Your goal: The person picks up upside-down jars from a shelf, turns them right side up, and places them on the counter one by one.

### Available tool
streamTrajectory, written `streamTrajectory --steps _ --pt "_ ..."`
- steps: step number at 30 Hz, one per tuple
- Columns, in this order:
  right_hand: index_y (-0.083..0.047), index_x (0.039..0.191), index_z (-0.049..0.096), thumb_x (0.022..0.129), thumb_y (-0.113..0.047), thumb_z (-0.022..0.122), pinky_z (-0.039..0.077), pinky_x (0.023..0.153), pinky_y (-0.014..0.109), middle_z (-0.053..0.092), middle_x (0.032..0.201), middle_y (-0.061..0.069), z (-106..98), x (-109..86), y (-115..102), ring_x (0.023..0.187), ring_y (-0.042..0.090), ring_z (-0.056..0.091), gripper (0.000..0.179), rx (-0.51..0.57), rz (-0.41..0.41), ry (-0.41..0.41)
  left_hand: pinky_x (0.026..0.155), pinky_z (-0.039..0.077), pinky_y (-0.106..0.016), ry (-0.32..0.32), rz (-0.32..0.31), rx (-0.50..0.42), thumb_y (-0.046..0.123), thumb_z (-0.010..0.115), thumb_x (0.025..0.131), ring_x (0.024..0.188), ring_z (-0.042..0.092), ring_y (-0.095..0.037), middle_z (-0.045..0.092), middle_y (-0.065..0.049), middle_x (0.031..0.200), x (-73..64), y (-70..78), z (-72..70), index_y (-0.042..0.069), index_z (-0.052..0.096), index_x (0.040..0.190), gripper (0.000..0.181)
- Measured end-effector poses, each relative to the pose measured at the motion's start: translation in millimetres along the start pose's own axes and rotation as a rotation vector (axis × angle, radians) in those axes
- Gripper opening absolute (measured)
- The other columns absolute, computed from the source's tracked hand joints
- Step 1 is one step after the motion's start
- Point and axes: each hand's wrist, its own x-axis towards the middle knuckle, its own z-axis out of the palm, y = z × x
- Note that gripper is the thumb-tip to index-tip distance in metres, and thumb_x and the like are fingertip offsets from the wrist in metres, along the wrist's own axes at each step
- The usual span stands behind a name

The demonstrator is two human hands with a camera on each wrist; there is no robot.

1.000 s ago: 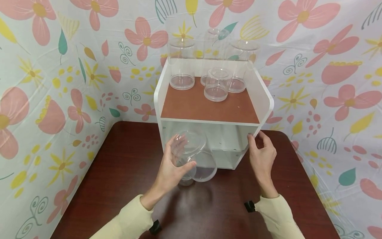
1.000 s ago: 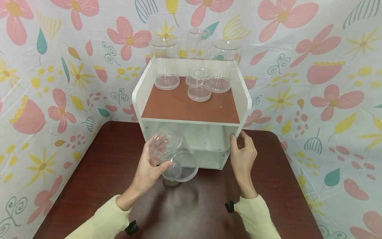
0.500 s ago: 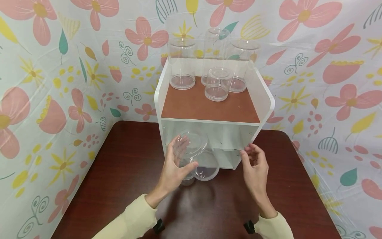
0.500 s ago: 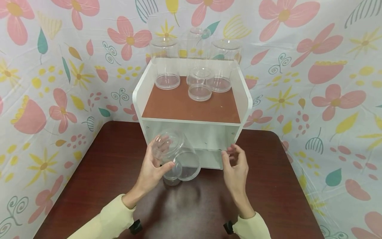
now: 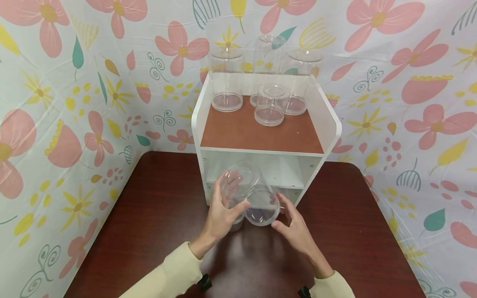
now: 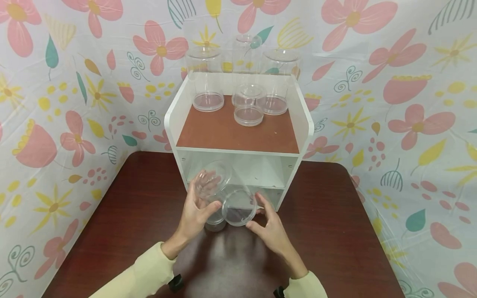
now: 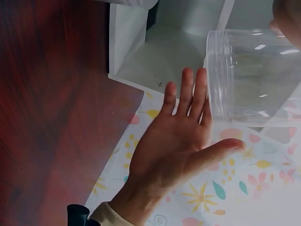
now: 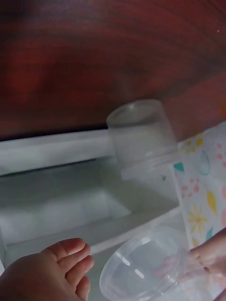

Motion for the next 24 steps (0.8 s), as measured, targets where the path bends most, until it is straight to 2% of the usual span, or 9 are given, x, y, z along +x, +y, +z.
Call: streamTrajectory --steps 4,7,11,17,24 --pt "-0.002 0.161 0.03 0.089 -0.032 0.084 0.036 0.108 0.015 0.035 0.159 0.027 3.9 -3.8 2.7 0.136 0.01 0.046 0.094 0.036 0.072 -0.044 0.119 0.032 -0.045 0.013 -0.012 0.002 0.025 0.082 0.091 0.145 0.039 -0.042 0.032 -0.026 0.16 -1.5 -0.9 1.3 0.001 0.02 0.159 0.094" --pt "-0.011 0.163 0.027 0.086 -0.038 0.086 0.032 0.113 0.018 0.032 0.163 0.019 6.7 -3.4 3.7 0.147 0.013 0.036 0.101 0.073 0.09 -0.078 0.118 0.035 -0.044 0.026 -0.026 0.0 0.025 0.081 0.091 0.144 0.041 -0.041 0.036 -0.02 0.16 -3.1 -2.6 1.9 0.002 0.021 0.158 0.092" --pt "-0.021 0.165 0.027 0.081 -0.037 0.09 0.032 0.113 0.021 0.038 0.161 0.011 9.3 -1.9 5.8 0.147 0.023 0.038 0.106 0.08 0.072 -0.112 0.117 0.036 -0.039 0.03 -0.03 -0.034 0.022 0.08 0.092 0.143 0.039 -0.047 0.036 -0.02 0.16 -5.4 -6.0 2.9 0.001 0.021 0.157 0.09" --pt "-0.018 0.164 0.027 0.078 -0.026 0.093 0.046 0.103 0.03 0.048 0.153 0.013 11.9 -0.4 7.9 0.134 0.035 0.052 0.109 0.069 0.062 -0.155 0.116 0.037 -0.037 0.035 -0.012 -0.074 0.02 0.077 0.095 0.142 0.04 -0.048 0.035 -0.026 0.158 -8.9 -9.0 5.0 -0.003 0.022 0.155 0.085" --pt "-0.011 0.162 0.027 0.079 -0.016 0.093 0.049 0.103 0.036 0.055 0.145 0.018 13.9 2.7 5.1 0.132 0.032 0.055 0.106 0.118 0.047 -0.167 0.118 0.033 -0.042 0.055 -0.052 -0.108 0.019 0.072 0.097 0.143 0.043 -0.042 0.037 -0.027 0.157 -12.0 -10.0 5.2 -0.001 0.022 0.156 0.081"
